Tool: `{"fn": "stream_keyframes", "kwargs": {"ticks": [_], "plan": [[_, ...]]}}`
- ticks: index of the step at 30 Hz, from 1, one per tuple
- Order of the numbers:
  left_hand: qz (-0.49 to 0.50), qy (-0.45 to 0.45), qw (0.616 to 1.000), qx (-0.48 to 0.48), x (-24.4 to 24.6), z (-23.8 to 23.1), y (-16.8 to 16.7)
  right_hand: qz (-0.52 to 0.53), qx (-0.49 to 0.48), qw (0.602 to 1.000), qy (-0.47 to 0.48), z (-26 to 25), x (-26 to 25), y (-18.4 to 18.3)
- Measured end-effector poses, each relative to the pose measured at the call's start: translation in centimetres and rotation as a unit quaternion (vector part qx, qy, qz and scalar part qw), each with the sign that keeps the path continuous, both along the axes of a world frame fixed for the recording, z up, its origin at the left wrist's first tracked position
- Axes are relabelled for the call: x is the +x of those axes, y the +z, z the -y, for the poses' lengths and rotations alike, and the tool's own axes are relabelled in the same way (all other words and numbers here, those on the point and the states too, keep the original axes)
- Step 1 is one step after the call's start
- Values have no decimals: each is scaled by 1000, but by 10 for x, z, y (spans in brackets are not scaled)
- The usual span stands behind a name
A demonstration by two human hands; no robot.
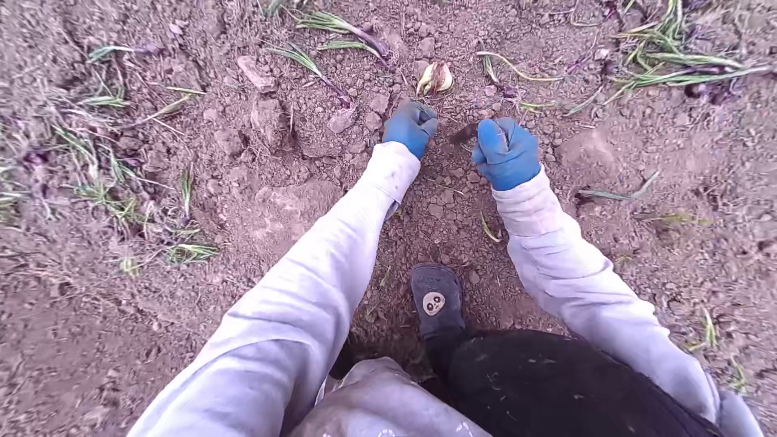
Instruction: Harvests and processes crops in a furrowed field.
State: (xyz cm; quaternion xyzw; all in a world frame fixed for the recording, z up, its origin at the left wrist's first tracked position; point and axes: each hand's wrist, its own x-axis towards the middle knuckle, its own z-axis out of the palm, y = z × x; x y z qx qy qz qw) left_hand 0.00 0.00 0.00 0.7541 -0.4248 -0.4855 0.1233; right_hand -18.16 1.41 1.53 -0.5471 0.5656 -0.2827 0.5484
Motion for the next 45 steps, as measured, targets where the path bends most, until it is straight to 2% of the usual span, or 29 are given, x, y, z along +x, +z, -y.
{"fn": "stream_keyframes", "kwargs": {"ticks": [2, 5, 7, 9, 11, 12, 14, 16, 17, 18, 20, 22, 24, 26, 28, 29, 31, 33, 34, 36, 38, 40, 42, 45], "plan": [[96, -114, 989, 20, -22, 12, -13, 77, -68, 994, -29, -10, -13, 31], [239, -249, 938, 33, -44, 15, -44, 163, -175, 970, 33, -31, -52, 89], [267, -255, 929, 38, -44, 17, -45, 194, -201, 953, 115, -44, -83, 102], [268, -238, 933, 25, -36, 13, -29, 93, -130, 968, 191, -53, -87, 107], [263, -237, 931, -88, -31, -3, -6, -44, -40, 968, 245, -59, -67, 75], [264, -271, 907, -185, -34, -13, 0, -88, 12, 964, 252, -65, -53, 45], [246, -398, 817, -335, -54, -27, -3, -136, 54, 958, 248, -81, -31, 0], [216, -533, 747, -335, -82, -23, -16, -155, 36, 959, 234, -88, -23, -13], [188, -580, 736, -294, -92, -19, -24, -152, 35, 961, 229, -90, -21, -14], [160, -601, 736, -266, -99, -14, -33, -150, 34, 962, 226, -91, -22, -14], [108, -595, 766, -217, -106, -8, -32, -155, 31, 962, 224, -93, -27, -15], [61, -577, 803, -134, -100, -8, -13, -157, 14, 965, 209, -98, -29, -17], [47, -537, 837, -92, -78, -12, 9, -161, -15, 968, 194, -102, -25, -20], [109, -455, 871, -149, -45, -17, 29, -166, -18, 968, 188, -101, -24, -21], [266, -340, 861, -269, 2, -14, 35, -175, 0, 965, 197, -99, -23, -18], [339, -297, 853, -261, 28, -7, 39, -178, 15, 962, 205, -97, -22, -16], [427, -264, 855, -134, 79, 13, 41, -185, 47, 957, 219, -94, -22, -14], [407, -253, 877, -34, 115, 24, 41, -182, 47, 959, 212, -95, -21, -16], [397, -271, 877, -16, 122, 26, 46, -181, 42, 960, 207, -95, -21, -17], [386, -331, 861, 2, 119, 31, 64, -186, 43, 960, 205, -95, -21, -18], [376, -345, 860, -5, 104, 42, 77, -192, 57, 958, 207, -96, -20, -16], [369, -319, 873, -4, 87, 66, 77, -195, 62, 958, 202, -95, -19, -15], [370, -288, 883, 24, 79, 95, 59, -188, 64, 961, 192, -96, -18, -17], [359, -225, 902, 79, 72, 109, 53, -184, 59, 965, 180, -97, -17, -17]]}}
